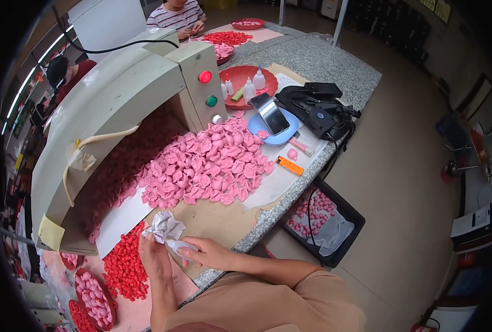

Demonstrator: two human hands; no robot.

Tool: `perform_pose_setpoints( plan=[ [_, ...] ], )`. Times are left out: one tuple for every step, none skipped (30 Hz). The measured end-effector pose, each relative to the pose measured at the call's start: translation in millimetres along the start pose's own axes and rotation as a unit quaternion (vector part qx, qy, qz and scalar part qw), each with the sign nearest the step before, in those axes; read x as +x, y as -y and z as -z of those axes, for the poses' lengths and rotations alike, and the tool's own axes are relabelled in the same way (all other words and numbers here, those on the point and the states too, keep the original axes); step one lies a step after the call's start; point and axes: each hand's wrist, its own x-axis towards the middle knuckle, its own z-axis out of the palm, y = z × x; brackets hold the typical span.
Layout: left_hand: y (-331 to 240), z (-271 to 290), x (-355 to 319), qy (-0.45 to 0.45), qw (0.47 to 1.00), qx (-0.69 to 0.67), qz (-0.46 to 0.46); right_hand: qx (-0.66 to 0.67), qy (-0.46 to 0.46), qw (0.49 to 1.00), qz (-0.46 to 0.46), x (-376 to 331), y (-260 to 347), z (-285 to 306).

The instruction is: Assembling, gluing, and packaging small pink and red plastic toy components at a factory workbench.

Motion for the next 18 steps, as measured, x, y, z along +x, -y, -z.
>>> perform_pose_setpoints(
  plan=[
    [-1, -2, 2, -0.005, 1.0, -0.001, -0.002, 0.026, 0.013, 0.999, -0.024, -1, 3, 2],
    [-4, -5, 5, -0.009, 1.0, -0.002, -0.003, 0.029, 0.01, 0.999, -0.022, -3, 5, 5],
    [-12, -5, 10, -0.008, 1.0, 0.002, -0.003, 0.014, 0.017, 1.0, -0.021, -4, 5, 8],
    [-25, -3, 21, -0.018, 0.998, -0.037, -0.037, -0.002, 0.02, 1.0, -0.02, -6, 6, 11],
    [-36, 3, 35, -0.028, 0.994, -0.076, -0.07, 0.001, 0.015, 1.0, -0.017, -12, 5, 16],
    [-50, 12, 44, -0.016, 0.991, -0.064, -0.12, 0.018, 0.036, 0.999, -0.026, -18, 1, 21],
    [-47, 15, 42, -0.014, 0.991, -0.061, -0.12, 0.035, 0.057, 0.997, -0.034, -24, 0, 26],
    [-44, 15, 39, -0.005, 0.993, 0.051, -0.104, 0.038, 0.056, 0.997, -0.032, -29, 1, 32],
    [-43, 14, 33, 0.004, 0.983, 0.162, -0.087, 0.055, 0.046, 0.997, 0.011, -32, 6, 34],
    [-41, 21, 23, 0.024, 0.939, 0.342, -0.001, 0.073, 0.035, 0.995, 0.052, -35, 11, 36],
    [-28, 17, 18, 0.084, 0.934, 0.347, -0.012, 0.097, 0.032, 0.993, 0.054, -37, 16, 38],
    [-12, 15, 11, 0.138, 0.927, 0.348, -0.026, 0.1, 0.037, 0.993, 0.053, -35, 15, 37],
    [-2, 12, 10, 0.152, 0.925, 0.347, 0.027, 0.093, 0.031, 0.993, 0.074, -32, 14, 39],
    [8, 11, 10, 0.157, 0.912, 0.377, 0.031, 0.086, 0.026, 0.992, 0.092, -30, 12, 40],
    [16, 8, 12, 0.16, 0.9, 0.404, 0.037, 0.088, 0.032, 0.992, 0.084, -26, 10, 44],
    [18, 3, 12, 0.162, 0.885, 0.431, 0.064, 0.046, 0.005, 0.994, 0.102, -25, 5, 46],
    [19, -6, 14, 0.178, 0.878, 0.443, 0.041, 0.004, -0.019, 0.993, 0.117, -23, 0, 48],
    [18, -13, 14, 0.195, 0.868, 0.456, 0.026, -0.03, -0.048, 0.992, 0.111, -24, -5, 52]
  ],
)
